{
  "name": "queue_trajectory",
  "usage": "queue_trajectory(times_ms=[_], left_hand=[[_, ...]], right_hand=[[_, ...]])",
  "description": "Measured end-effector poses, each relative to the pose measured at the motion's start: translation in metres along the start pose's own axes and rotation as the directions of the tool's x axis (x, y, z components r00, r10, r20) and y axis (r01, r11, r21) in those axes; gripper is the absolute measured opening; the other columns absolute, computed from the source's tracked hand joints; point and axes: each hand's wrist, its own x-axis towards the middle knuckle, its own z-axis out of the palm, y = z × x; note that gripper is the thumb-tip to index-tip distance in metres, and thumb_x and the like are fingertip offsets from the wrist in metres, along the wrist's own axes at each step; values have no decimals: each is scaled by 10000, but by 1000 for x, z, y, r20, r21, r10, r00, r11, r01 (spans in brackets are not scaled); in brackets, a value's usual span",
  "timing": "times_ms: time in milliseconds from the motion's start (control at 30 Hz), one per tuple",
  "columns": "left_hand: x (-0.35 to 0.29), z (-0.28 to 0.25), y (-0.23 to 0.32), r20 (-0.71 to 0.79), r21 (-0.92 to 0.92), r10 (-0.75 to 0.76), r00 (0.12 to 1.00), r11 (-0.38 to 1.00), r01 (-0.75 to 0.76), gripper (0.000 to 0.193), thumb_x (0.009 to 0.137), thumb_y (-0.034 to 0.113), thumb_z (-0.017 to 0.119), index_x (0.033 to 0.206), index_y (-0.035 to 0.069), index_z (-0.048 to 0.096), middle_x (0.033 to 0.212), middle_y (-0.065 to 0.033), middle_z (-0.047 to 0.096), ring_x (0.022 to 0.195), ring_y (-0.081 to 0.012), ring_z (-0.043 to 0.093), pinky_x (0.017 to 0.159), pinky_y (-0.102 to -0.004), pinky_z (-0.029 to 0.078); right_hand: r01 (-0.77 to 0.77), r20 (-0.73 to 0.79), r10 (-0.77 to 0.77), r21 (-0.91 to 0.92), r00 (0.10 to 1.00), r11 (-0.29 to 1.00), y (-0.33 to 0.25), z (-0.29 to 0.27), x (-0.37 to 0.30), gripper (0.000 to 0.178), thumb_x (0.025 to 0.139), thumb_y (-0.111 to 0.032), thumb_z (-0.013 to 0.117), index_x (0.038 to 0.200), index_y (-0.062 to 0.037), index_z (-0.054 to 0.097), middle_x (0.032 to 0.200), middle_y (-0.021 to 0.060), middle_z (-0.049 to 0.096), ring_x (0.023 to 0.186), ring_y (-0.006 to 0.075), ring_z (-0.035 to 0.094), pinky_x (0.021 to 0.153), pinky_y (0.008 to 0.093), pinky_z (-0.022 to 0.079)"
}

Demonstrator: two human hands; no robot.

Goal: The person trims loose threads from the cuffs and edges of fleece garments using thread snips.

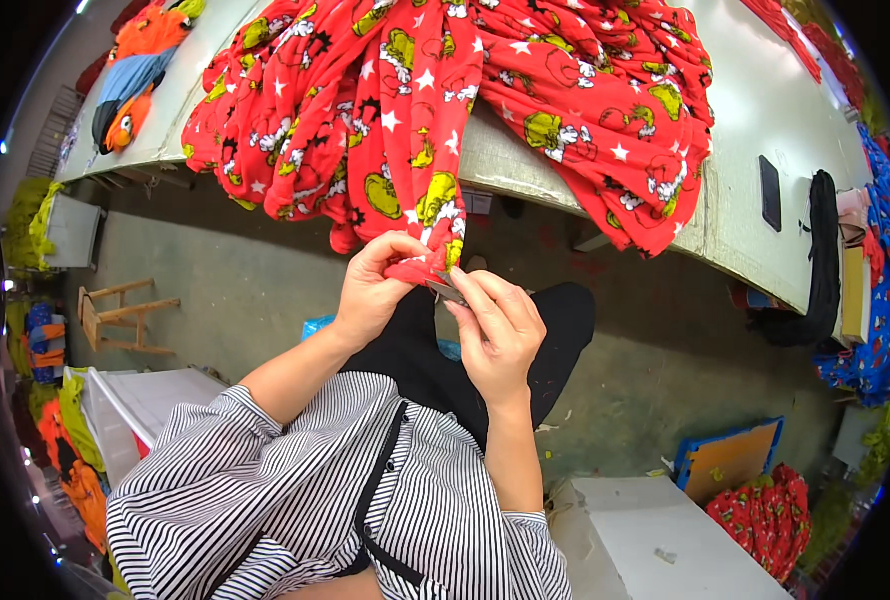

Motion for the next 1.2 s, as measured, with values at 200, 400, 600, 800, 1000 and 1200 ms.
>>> queue_trajectory(times_ms=[200, 400, 600, 800, 1000, 1200], left_hand=[[-1, -2, 0, 9, 20, 45, 999, 999, -45, 149, 764, -68, 550, 895, 3, 556, 842, 2, 560, 818, -54, 516, 737, -199, 425], [5, -2, 6, 115, 493, 344, 932, 795, -354, 246, 624, -43, 627, 848, 18, 546, 736, -92, 529, 684, -231, 516, 642, -292, 407], [7, -5, 4, 56, 540, 588, 807, 662, -520, 276, 578, -70, 637, 746, 49, 453, 756, -92, 520, 702, -255, 507, 664, -316, 393], [12, -14, 11, 24, 634, 570, 821, 626, -454, 282, 569, -90, 622, 802, 34, 524, 766, -93, 527, 730, -259, 523, 680, -322, 417], [12, -18, 6, -37, 507, 524, 851, 744, -436, 297, 570, -112, 614, 818, 22, 521, 774, -95, 523, 720, -244, 517, 667, -298, 425], [17, -16, 9, 245, 756, 558, 793, 401, -517, 387, 552, 56, 677, 927, 84, 587, 694, -43, 506, 686, -224, 505, 697, -340, 380]], right_hand=[[-229, 57, 226, 406, 972, 885, -4, -6, -3, 284, 636, 44, 684, 912, -13, 647, 869, 74, 595, 669, 125, 542, 596, 236, 432], [-255, 66, 246, 268, 967, 929, 7, 3, -2, 575, 566, -3, 760, 1094, -24, 535, 1007, 68, 517, 550, 56, 370, 497, 191, 346], [-109, -125, 144, 249, 982, 962, 7, 25, 0, 235, 629, 120, 592, 825, -9, 576, 856, 69, 558, 586, 75, 471, 494, 186, 374], [-110, -207, 137, 138, 969, 984, 9, 8, 1, 283, 602, 150, 565, 821, -26, 597, 861, 40, 510, 564, 46, 434, 470, 169, 342], [-85, -222, 119, 155, 968, 984, 13, 7, 1, 281, 605, 154, 565, 811, -34, 595, 856, 29, 513, 558, 39, 426, 459, 170, 318], [-111, -199, 142, 160, 970, 981, 12, 9, -5, 270, 609, 146, 584, 812, -32, 596, 856, 32, 518, 571, 43, 437, 470, 172, 336]])
